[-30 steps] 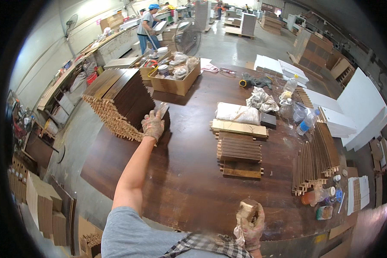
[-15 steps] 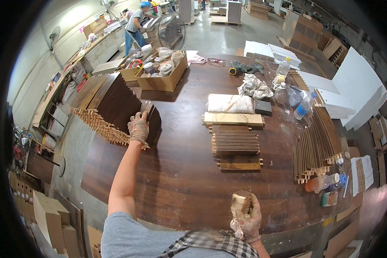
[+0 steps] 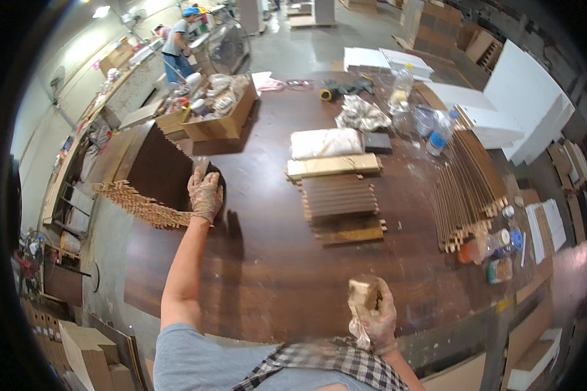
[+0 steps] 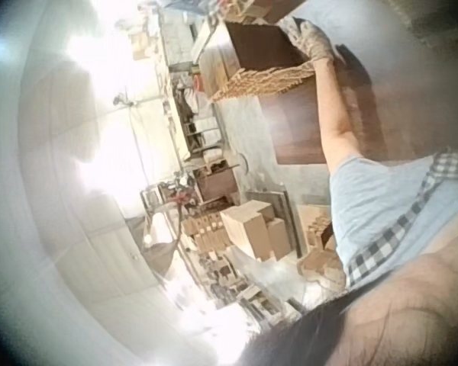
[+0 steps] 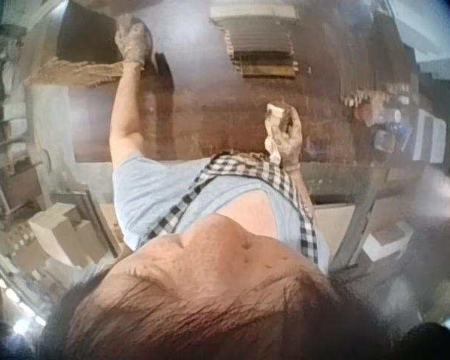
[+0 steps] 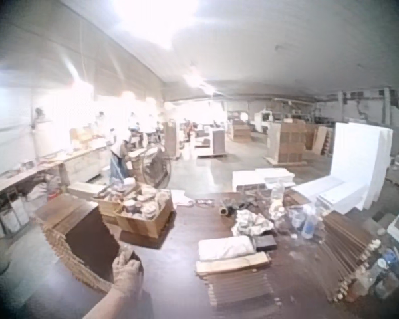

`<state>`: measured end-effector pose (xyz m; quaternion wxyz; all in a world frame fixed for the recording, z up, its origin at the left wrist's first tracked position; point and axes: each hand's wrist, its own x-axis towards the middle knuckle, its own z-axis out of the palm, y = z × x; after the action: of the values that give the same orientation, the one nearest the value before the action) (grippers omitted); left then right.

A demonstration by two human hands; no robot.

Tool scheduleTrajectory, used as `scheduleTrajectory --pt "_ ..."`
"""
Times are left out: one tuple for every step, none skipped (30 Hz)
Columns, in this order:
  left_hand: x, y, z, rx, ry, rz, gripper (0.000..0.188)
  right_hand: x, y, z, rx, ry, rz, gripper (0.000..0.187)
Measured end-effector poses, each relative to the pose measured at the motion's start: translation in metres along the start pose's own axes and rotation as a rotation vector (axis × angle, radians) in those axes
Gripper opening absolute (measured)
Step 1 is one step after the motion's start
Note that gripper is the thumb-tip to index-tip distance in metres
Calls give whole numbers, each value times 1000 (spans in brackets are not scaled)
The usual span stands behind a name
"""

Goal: The person applies stain to wooden blocks with a cloth and stacks them on a table.

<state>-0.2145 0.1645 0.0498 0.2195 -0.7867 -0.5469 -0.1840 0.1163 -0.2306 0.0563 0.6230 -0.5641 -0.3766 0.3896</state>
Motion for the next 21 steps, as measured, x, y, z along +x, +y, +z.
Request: scheduleTrajectory --pt "-2 8 -3 -96 64 71 32 -1 -7 3 -33 29 16 71" --pt "-11 25 -2 -197 106 154 29 -1 -3 -2 -110 36 -29 71" --pt "-17 45 -7 -293 159 240 27 2 2 -5 -179 42 -83 71" --pt "-29 76 -14 -442 91 320 23 2 2 -6 -148 54 -90 71" --pt "-55 105 -9 -379 2 397 24 3 1 -5 -147 60 -84 71" --pt "-80 136 -2 -327 -87 479 24 3 1 -6 -150 73 -79 71" --pt "-93 171 -19 -593 -53 573 28 2 0 -7 -158 93 -71 70" --pt "-99 198 -29 -730 -154 583 33 1 -4 -5 -111 90 -53 71" --pt "-103 223 -32 -816 -145 566 36 -1 -7 -1 -12 92 -38 72" --pt "-102 243 -36 -807 -155 508 36 -4 -8 -1 -37 91 -47 73" --pt "-99 257 -40 -796 -164 447 37 -7 -9 -4 -63 86 -55 73" --pt "-93 270 -43 -748 -236 420 38 -11 -4 -9 -112 89 -87 73" --pt "-84 281 -45 -699 -308 393 39 -16 -6 -13 -122 110 -85 73" --pt "-78 288 -48 -640 -385 366 40 -22 -7 -13 -122 129 -80 73" --pt "-74 295 -48 -611 -411 345 43 -26 -8 -14 -122 148 -74 73" --pt "-70 303 -46 -583 -437 323 46 -29 -11 -15 -150 176 -77 73" --pt "-66 308 -50 -548 -464 313 50 -34 -14 -17 -153 199 -66 72" --pt "-68 308 -57 -549 -565 356 60 -38 -18 -18 -156 221 -55 72" --pt "-73 309 -63 -579 -574 356 60 -42 -20 -20 -160 243 -44 71" --pt "-82 311 -71 -608 -581 360 61 -47 -12 -26 -213 277 -71 69" --pt "-90 314 -74 -636 -597 365 62 -49 -4 -30 -237 297 -80 69"
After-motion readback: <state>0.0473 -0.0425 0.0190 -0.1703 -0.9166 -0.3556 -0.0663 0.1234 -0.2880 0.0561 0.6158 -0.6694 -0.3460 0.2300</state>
